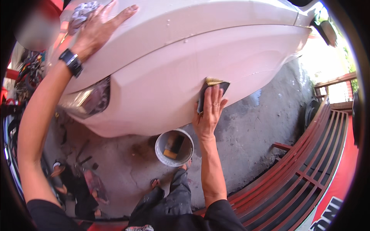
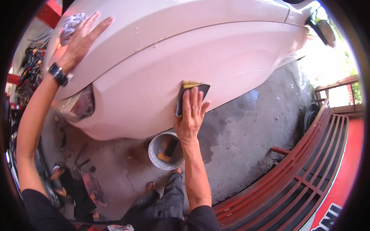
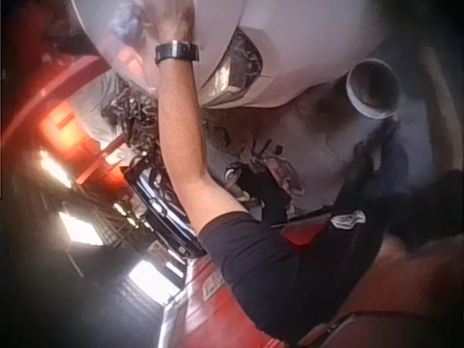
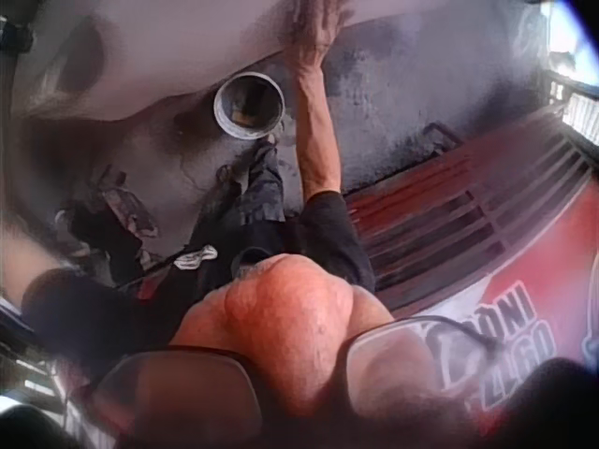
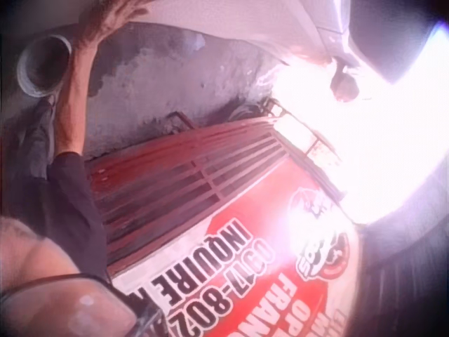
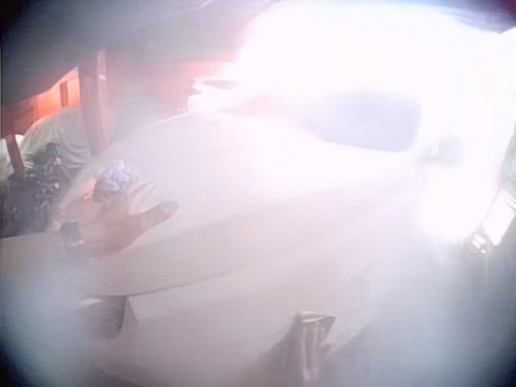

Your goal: The person scrubs the hood of a white car with a sponge and a white cloth, repeatedly dipping the sponge into a bucket of water. The person wipes the hood surface and the front grille area.

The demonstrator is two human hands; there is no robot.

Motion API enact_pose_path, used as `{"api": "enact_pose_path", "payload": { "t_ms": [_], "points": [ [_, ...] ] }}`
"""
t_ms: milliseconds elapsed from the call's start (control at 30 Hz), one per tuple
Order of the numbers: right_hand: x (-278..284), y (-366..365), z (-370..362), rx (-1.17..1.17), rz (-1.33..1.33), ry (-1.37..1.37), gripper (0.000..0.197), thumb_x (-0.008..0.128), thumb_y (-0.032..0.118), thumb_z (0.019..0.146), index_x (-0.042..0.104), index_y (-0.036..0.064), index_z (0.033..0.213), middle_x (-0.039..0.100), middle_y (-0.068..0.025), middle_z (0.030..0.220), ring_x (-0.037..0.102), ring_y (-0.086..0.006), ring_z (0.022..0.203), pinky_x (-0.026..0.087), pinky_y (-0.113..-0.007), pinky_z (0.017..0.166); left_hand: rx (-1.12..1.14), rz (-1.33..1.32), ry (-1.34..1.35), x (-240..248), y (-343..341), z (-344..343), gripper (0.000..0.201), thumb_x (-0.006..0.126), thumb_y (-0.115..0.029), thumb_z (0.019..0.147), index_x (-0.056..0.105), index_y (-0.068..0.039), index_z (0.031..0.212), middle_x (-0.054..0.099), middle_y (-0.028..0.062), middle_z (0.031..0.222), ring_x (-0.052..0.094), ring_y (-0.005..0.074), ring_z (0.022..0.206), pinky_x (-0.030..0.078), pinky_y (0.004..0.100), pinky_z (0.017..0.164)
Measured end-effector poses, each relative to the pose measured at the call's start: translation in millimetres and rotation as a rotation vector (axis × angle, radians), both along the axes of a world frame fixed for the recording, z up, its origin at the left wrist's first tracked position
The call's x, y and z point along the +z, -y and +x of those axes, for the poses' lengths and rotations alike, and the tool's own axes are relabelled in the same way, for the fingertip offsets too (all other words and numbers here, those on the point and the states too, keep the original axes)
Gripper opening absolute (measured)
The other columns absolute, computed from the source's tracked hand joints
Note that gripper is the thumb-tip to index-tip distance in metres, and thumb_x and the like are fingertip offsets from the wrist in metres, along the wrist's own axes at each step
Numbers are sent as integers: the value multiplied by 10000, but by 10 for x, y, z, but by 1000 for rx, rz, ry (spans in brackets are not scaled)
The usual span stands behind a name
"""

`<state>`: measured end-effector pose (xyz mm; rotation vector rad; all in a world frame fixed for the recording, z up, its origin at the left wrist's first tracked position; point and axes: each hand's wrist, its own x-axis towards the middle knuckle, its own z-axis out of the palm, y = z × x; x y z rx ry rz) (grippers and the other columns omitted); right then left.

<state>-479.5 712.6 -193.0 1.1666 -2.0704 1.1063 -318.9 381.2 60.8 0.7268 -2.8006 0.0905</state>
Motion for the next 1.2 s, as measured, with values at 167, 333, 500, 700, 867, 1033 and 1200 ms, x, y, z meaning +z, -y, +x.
{"api": "enact_pose_path", "payload": {
  "t_ms": [167, 333, 500, 700, 867, 1033, 1200],
  "points": [
    [356, -71, -1170, 20, -245, 199, 440, 546, 161, 1054, 526, 70, 1484, 553, -124, 1501, 494, -268, 1412, 334, -419, 1174, 166, 110, -95, 223, -256, 90, 841, 511, -612, 987, 361, -12, 1558, 322, 258, 1612, 282, 411, 1512, 217, 475, 1255],
    [565, 82, -1432, -191, -298, 465, 437, 452, 291, 1102, 544, 65, 1465, 568, -160, 1476, 564, -339, 1328, 392, -494, 1142, 134, 62, -56, 133, -134, 32, 853, 527, -639, 972, 403, -5, 1527, 335, 299, 1582, 311, 421, 1486, 234, 480, 1242],
    [60, -4, 418, 22, -27, 246, 457, 592, 162, 1003, 580, 123, 1458, 494, -99, 1564, 393, -277, 1498, 46, -559, 1267, 228, -113, 26, -61, -42, 97, 526, 525, -333, 995, 499, -180, 1497, 461, 241, 1525, 418, 400, 1429, 333, 488, 1196],
    [749, -98, -1723, -181, -379, 538, 384, 483, 224, 1077, 611, 86, 1412, 554, -119, 1502, 474, -295, 1439, 191, -566, 1249, -68, -391, 64, -177, 355, 32, 491, 460, -174, 1059, 473, -265, 1541, 436, 260, 1550, 453, 421, 1409, 368, 474, 1180],
    [400, 166, -855, -287, -154, 267, 444, 487, 183, 1048, 530, 41, 1467, 494, -189, 1536, 424, -335, 1469, 254, -647, 1197, 39, 29, -67, -195, 489, 127, 765, 516, -622, 999, 447, -99, 1553, 396, 275, 1577, 377, 408, 1464, 264, 436, 1219],
    [214, -224, -21, -24, -19, 162, 581, 577, -33, 878, 597, 132, 1435, 534, -95, 1523, 467, -293, 1445, 98, -570, 1265, 133, 182, -209, -127, 259, 47, 931, 537, -645, 978, 387, 100, 1516, 380, 287, 1583, 329, 374, 1499, 223, 415, 1235],
    [619, -319, -1730, -241, -507, 802, 386, 528, 106, 1022, 614, 87, 1398, 578, -148, 1458, 547, -322, 1368, 382, -597, 1154, -100, -24, -12, -230, 667, 75, 627, 433, -497, 1080, 423, -103, 1567, 323, 270, 1618, 295, 385, 1515, 205, 447, 1245]
  ]
}}
